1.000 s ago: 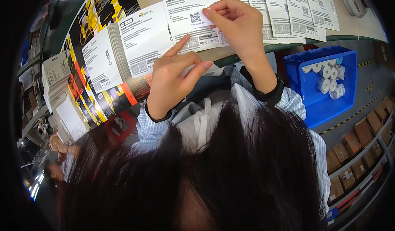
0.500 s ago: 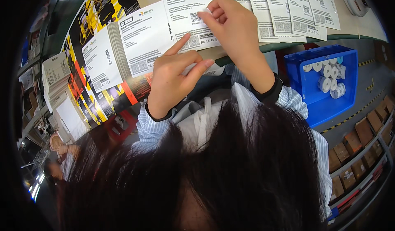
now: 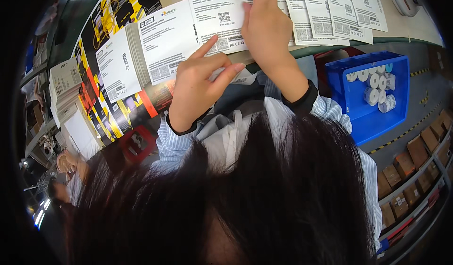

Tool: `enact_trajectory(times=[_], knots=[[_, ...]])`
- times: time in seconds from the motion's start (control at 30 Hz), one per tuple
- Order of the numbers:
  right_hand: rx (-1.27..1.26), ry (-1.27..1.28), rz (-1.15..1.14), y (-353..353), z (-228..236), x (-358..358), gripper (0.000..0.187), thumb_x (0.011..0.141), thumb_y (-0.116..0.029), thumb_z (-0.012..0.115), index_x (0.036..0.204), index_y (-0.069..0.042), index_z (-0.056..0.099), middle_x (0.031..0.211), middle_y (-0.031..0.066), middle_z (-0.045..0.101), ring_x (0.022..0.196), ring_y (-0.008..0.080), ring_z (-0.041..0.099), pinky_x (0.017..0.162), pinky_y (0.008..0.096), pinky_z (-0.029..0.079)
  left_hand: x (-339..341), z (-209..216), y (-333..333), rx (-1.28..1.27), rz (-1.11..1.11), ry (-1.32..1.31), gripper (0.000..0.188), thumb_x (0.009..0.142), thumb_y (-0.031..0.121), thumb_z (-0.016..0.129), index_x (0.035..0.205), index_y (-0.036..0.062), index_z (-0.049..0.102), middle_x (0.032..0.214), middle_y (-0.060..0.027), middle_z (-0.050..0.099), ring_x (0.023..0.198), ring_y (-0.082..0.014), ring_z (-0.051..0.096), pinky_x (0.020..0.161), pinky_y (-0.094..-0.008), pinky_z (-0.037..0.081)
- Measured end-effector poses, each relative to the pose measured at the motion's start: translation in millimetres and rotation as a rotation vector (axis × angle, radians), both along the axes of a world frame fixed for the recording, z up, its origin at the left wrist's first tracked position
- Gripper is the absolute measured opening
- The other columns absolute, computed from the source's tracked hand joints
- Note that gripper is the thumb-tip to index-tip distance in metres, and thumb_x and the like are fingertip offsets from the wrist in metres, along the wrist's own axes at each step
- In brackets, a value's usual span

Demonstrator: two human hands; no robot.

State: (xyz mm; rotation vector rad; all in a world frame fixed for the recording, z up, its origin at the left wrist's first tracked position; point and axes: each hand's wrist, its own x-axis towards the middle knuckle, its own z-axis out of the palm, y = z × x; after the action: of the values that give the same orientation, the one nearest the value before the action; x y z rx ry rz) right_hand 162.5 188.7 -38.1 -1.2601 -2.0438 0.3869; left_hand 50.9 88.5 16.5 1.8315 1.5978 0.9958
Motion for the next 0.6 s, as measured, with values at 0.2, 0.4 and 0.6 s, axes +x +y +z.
enact_trajectory(times=[0.2, 0.4, 0.6], knots=[[-0.309, 0.479, 0.146, -3.7, 9.2, 18.1, 0.03, 0.086, -0.007, 0.053, 0.116, -0.006, 0.048, 0.101, 0.0112, 0.056, 0.091, 0.0189, 0.057, 0.074, 0.0323, 0.048, -3.2, 5.4, -15.9, 0.118, 0.027, 0.026, 0.02, 0.076, 0.014, 0.068, 0.063, 0.0041, 0.056, 0.046, -0.0063, 0.049, 0.042, -0.0249, 0.049, 0.097, -0.0426, 0.041], [0.099, -0.155, 0.705, -17.4, 31.0, 11.4, 0.053, 0.085, -0.03, 0.054, 0.134, -0.014, 0.038, 0.133, 0.0044, 0.046, 0.128, 0.0217, 0.035, 0.107, 0.0439, 0.021, -7.3, 2.1, -24.8, 0.149, 0.104, 0.03, 0.019, 0.076, 0.014, 0.068, 0.064, 0.0042, 0.057, 0.043, -0.0052, 0.046, 0.04, -0.0235, 0.047, 0.099, -0.0435, 0.039], [0.08, -0.286, 0.653, -15.6, 24.6, 26.8, 0.053, 0.087, -0.035, 0.051, 0.134, -0.015, 0.039, 0.133, 0.0041, 0.045, 0.128, 0.0217, 0.035, 0.109, 0.0468, 0.014, -2.3, -1.2, -26.7, 0.062, 0.127, 0.011, 0.018, 0.077, 0.013, 0.067, 0.066, 0.0023, 0.058, 0.043, -0.0069, 0.046, 0.038, -0.0251, 0.043, 0.102, -0.0429, 0.036]])
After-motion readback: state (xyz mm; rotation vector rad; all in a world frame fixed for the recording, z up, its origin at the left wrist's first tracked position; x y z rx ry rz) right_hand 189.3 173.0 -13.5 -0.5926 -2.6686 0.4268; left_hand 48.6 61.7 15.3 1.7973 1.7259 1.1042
